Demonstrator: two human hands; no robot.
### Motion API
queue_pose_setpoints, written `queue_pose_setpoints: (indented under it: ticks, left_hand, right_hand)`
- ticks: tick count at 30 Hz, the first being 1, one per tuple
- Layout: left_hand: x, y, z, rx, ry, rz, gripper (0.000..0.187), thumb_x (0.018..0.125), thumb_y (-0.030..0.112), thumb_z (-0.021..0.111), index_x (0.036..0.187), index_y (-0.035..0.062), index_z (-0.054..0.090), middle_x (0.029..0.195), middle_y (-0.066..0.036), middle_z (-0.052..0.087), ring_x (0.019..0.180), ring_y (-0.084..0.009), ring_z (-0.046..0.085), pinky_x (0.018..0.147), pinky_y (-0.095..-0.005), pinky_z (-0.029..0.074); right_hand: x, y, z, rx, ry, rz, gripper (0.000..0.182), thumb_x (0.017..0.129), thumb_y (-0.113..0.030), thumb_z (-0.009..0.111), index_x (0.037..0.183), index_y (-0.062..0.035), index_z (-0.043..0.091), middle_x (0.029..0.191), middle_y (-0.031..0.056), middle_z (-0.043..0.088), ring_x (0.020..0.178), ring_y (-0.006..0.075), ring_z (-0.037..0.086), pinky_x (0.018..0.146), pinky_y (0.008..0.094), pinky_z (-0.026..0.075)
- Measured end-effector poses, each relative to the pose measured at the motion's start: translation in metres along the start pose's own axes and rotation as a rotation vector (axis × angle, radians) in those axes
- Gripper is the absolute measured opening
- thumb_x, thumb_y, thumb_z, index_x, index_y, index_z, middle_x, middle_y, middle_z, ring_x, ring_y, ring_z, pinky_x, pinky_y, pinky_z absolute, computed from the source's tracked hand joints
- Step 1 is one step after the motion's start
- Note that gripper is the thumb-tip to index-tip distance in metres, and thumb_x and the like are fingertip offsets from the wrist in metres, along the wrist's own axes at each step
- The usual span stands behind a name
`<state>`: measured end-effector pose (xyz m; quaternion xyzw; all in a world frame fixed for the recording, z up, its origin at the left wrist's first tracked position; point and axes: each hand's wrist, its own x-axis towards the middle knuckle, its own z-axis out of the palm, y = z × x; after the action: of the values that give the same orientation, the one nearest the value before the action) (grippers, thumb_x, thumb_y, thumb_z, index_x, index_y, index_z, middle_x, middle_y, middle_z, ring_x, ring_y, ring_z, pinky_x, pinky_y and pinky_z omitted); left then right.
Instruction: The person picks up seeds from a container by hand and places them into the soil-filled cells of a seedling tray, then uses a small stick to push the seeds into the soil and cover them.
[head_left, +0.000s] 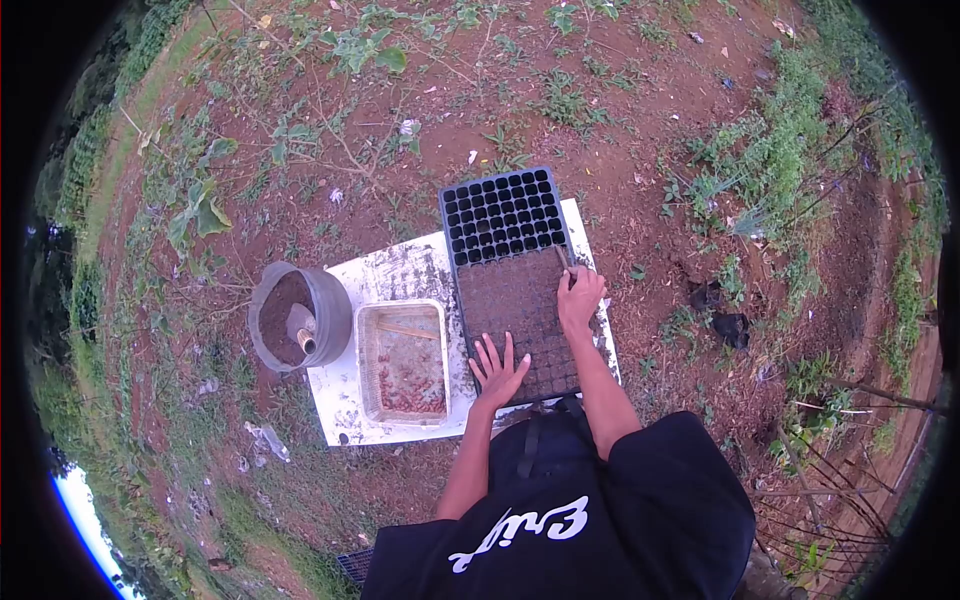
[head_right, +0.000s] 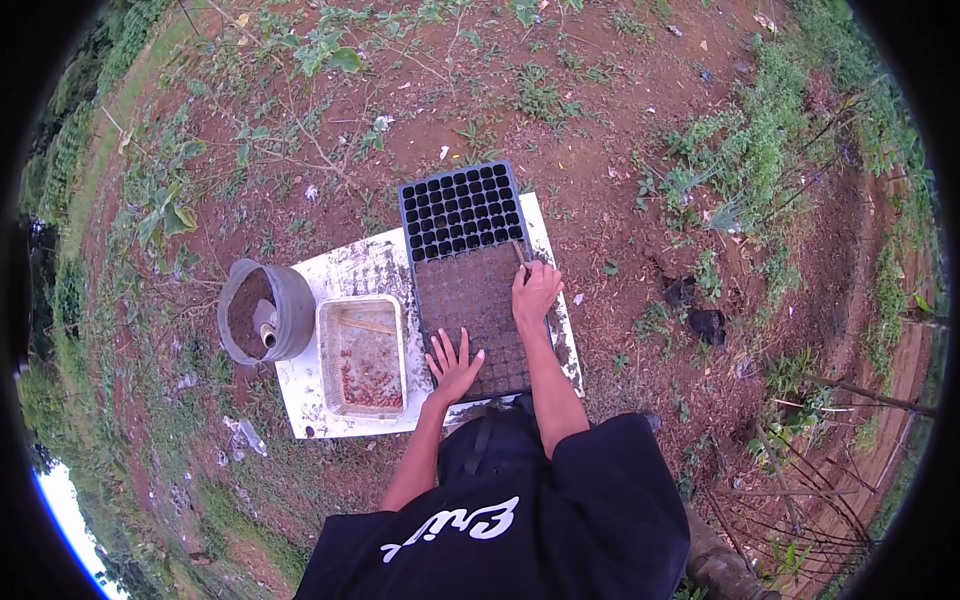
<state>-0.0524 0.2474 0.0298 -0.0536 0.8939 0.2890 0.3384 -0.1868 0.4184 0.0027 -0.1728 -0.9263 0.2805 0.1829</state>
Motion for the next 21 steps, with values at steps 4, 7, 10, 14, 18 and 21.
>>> queue_pose_setpoints:
  ticks: [4, 7, 10, 14, 18, 21]
  left_hand:
    - [0.001, -0.002, 0.002, 0.008, 0.009, 0.004, 0.083, 0.095, 0.067, 0.028, 0.156, 0.0201, -0.004, 0.156, -0.022, -0.026, 0.142, -0.0390, -0.029, 0.109, -0.0613, -0.017]
    - [0.000, 0.000, 0.000, 0.003, 0.002, 0.003, 0.084, 0.096, 0.067, 0.027, 0.156, 0.0198, -0.004, 0.156, -0.023, -0.026, 0.142, -0.0391, -0.029, 0.109, -0.0616, -0.017]
    - [0.000, 0.000, 0.000, 0.009, 0.006, 0.004, 0.084, 0.096, 0.067, 0.027, 0.156, 0.0197, -0.005, 0.156, -0.022, -0.026, 0.142, -0.0389, -0.029, 0.109, -0.0615, -0.017]
    - [0.000, 0.001, -0.002, -0.002, 0.000, -0.003, 0.083, 0.096, 0.067, 0.027, 0.156, 0.0196, -0.005, 0.156, -0.022, -0.026, 0.142, -0.0387, -0.029, 0.110, -0.0615, -0.017]
    - [-0.001, 0.001, -0.001, 0.000, 0.002, -0.001, 0.083, 0.095, 0.068, 0.026, 0.156, 0.0197, -0.005, 0.156, -0.022, -0.026, 0.143, -0.0385, -0.029, 0.110, -0.0612, -0.017]
    - [-0.001, 0.002, -0.002, -0.003, 0.000, -0.003, 0.084, 0.095, 0.068, 0.026, 0.156, 0.0201, -0.005, 0.156, -0.022, -0.026, 0.143, -0.0383, -0.029, 0.110, -0.0609, -0.017]
  right_hand:
    - [0.002, 0.002, -0.002, -0.004, 0.002, 0.020, 0.011, 0.084, -0.017, 0.068, 0.089, -0.0094, 0.062, 0.087, 0.0070, 0.059, 0.092, 0.0279, 0.052, 0.084, 0.0439, 0.038]
    - [0.003, 0.002, -0.004, 0.015, -0.001, -0.009, 0.011, 0.084, -0.016, 0.068, 0.089, -0.0088, 0.062, 0.087, 0.0077, 0.059, 0.090, 0.0286, 0.052, 0.083, 0.0444, 0.038]
    - [0.005, 0.005, -0.003, 0.032, 0.025, -0.014, 0.010, 0.085, -0.016, 0.067, 0.088, -0.0085, 0.062, 0.087, 0.0086, 0.059, 0.089, 0.0296, 0.053, 0.083, 0.0453, 0.038]
    - [0.006, 0.004, -0.006, 0.046, -0.010, -0.036, 0.010, 0.084, -0.015, 0.068, 0.089, -0.0090, 0.061, 0.089, 0.0092, 0.058, 0.089, 0.0295, 0.053, 0.082, 0.0449, 0.039]
    - [-0.004, 0.000, -0.017, 0.156, -0.053, -0.235, 0.009, 0.084, -0.014, 0.068, 0.091, -0.0091, 0.063, 0.086, 0.0082, 0.057, 0.089, 0.0292, 0.053, 0.081, 0.0435, 0.039]
    - [-0.022, 0.001, -0.028, 0.091, -0.221, -0.442, 0.009, 0.084, -0.014, 0.068, 0.091, -0.0095, 0.064, 0.087, 0.0074, 0.056, 0.090, 0.0277, 0.052, 0.081, 0.0415, 0.039]
